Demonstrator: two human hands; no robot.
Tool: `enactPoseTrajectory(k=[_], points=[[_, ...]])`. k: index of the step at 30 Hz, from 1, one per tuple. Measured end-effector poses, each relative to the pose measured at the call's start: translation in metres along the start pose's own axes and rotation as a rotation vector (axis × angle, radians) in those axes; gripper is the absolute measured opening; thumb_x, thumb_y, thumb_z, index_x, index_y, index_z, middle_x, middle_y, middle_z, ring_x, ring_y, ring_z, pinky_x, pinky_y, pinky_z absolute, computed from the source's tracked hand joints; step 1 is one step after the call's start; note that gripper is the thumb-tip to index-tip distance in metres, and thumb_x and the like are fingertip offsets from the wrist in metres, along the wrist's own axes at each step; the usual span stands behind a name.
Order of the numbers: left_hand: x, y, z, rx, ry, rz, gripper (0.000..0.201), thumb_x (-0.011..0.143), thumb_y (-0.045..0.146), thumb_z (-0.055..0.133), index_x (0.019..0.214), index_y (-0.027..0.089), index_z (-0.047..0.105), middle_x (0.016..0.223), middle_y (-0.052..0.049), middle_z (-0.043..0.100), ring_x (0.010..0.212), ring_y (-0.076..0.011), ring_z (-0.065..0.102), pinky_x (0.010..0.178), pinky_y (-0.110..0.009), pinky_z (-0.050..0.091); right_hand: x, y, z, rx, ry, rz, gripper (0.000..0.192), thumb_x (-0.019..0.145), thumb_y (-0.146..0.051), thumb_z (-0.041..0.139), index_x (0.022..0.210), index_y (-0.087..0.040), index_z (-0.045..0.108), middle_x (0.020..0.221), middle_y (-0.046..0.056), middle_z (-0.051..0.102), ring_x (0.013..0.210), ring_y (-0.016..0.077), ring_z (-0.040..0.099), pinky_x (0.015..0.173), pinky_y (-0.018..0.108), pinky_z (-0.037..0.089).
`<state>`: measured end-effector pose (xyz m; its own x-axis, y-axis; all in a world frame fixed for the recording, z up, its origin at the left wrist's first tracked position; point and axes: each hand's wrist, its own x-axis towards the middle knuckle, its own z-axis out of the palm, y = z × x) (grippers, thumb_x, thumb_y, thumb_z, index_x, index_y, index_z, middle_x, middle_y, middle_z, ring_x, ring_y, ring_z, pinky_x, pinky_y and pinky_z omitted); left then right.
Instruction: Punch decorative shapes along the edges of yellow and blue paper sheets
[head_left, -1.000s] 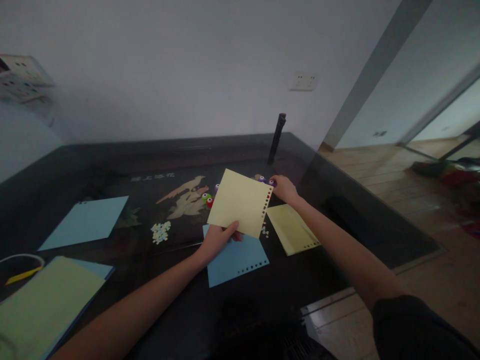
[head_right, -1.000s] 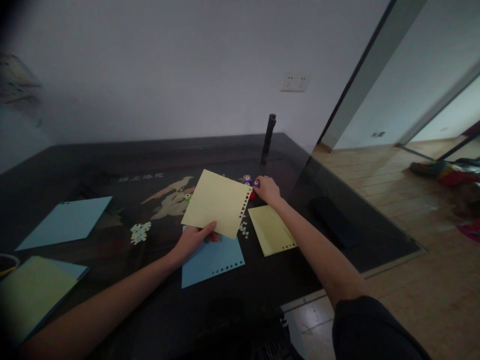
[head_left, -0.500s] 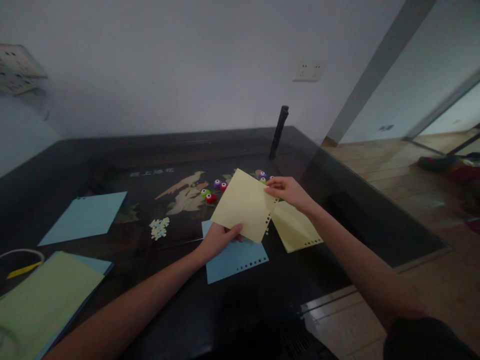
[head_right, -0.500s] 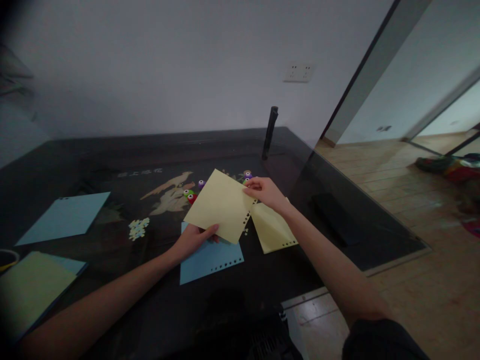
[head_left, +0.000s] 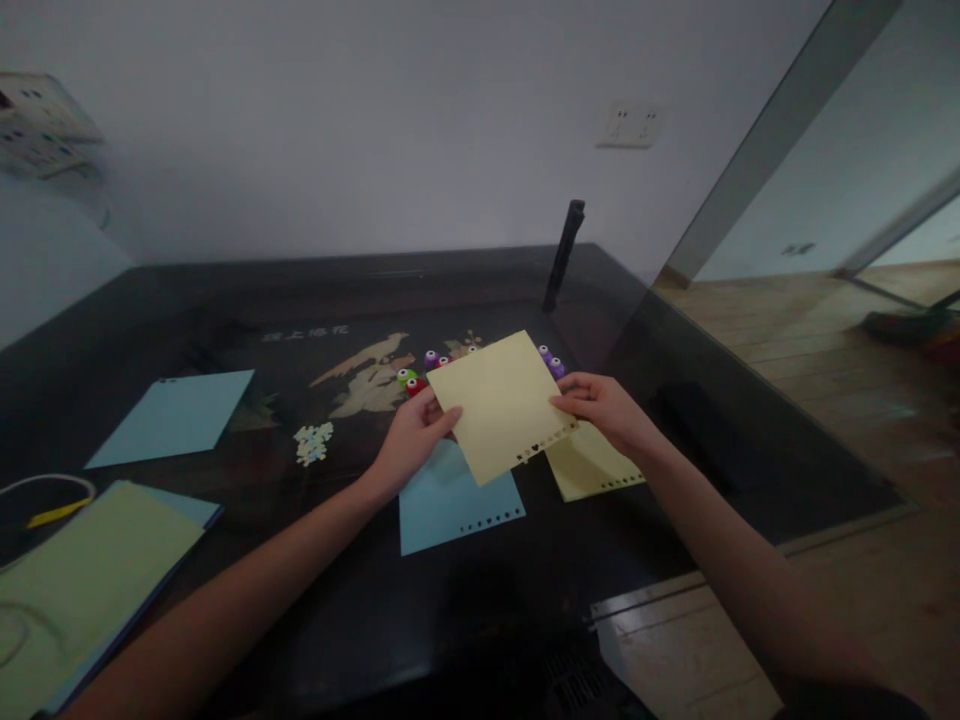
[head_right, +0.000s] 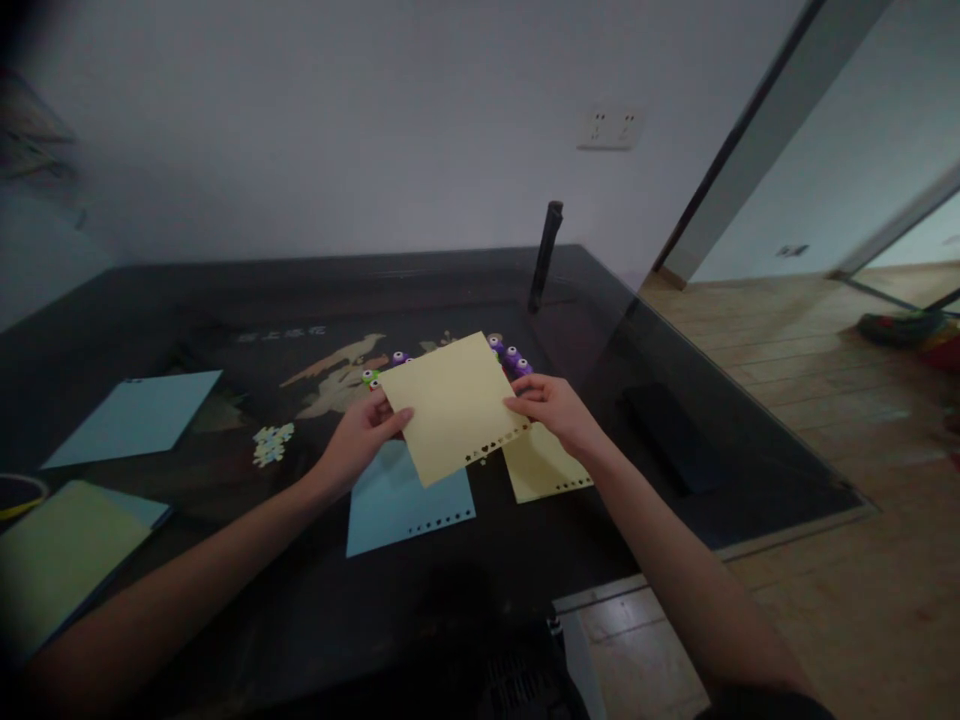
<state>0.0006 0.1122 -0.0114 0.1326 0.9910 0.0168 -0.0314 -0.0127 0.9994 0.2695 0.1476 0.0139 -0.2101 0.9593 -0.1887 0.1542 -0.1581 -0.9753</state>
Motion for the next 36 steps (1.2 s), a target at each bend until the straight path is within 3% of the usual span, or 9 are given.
enactPoseTrajectory(k=[7,11,18,25,31,36], points=[[0.026,0.03,0.022,0.023,0.02,0.053,0.041,0.081,0.022,0.062,0.119,0.018,0.047,0.093,-0.006,0.071,0.075,-0.0171,0.068,0.063,-0.027,0.055,-0.019,-0.003,-0.026,0.09,0.109,0.041,0.04,0.057,-0.035,0.082,0.089,-0.019,0.064,0.07,0.002,0.071,0.056,0.0156,0.063,0.054,0.029,0.048],[0.049,0.036,0.044,0.235,0.001,0.131,0.033,0.085,0.02,0.055,0.118,0.018,0.05,0.078,-0.001,0.065,0.064,-0.0133,0.062,0.058,-0.024,0.05,-0.034,0.003,-0.051,0.018,0.218,-0.003,0.044,0.06,-0.038,0.081,0.096,-0.018,0.064,0.065,0.001,0.068,0.053,0.016,0.061,0.052,0.029,0.046],[0.072,0.016,0.083,0.786,-0.208,0.257,0.023,0.082,0.018,0.058,0.105,0.017,0.062,0.068,0.002,0.061,0.066,-0.015,0.059,0.063,-0.025,0.044,-0.06,0.035,-0.083,-0.203,0.374,-0.079,0.043,0.068,-0.038,0.075,0.103,-0.017,0.063,0.061,-0.002,0.062,0.055,0.0146,0.056,0.054,0.027,0.041],[0.071,0.002,0.098,0.9,-0.234,0.158,0.035,0.078,0.021,0.064,0.112,0.02,0.057,0.071,0.0,0.067,0.067,-0.0205,0.064,0.062,-0.029,0.043,-0.073,0.063,-0.086,-0.406,0.403,-0.085,0.039,0.076,-0.04,0.068,0.106,-0.018,0.062,0.061,-0.002,0.06,0.054,0.0143,0.053,0.054,0.027,0.04],[0.07,0.002,0.097,1.011,-0.226,0.094,0.044,0.078,0.027,0.068,0.117,0.02,0.049,0.078,-0.001,0.071,0.073,-0.0227,0.067,0.063,-0.028,0.044,-0.075,0.064,-0.081,-0.512,0.43,-0.101,0.03,0.077,-0.039,0.065,0.099,-0.018,0.064,0.059,-0.002,0.057,0.053,0.0153,0.053,0.051,0.028,0.039],[0.068,0.005,0.097,1.051,-0.236,0.079,0.04,0.077,0.026,0.068,0.112,0.02,0.049,0.078,-0.002,0.072,0.073,-0.0242,0.068,0.065,-0.03,0.045,-0.075,0.065,-0.078,-0.552,0.423,-0.109,0.027,0.076,-0.039,0.064,0.096,-0.02,0.063,0.058,-0.002,0.056,0.052,0.0154,0.051,0.051,0.029,0.039]])
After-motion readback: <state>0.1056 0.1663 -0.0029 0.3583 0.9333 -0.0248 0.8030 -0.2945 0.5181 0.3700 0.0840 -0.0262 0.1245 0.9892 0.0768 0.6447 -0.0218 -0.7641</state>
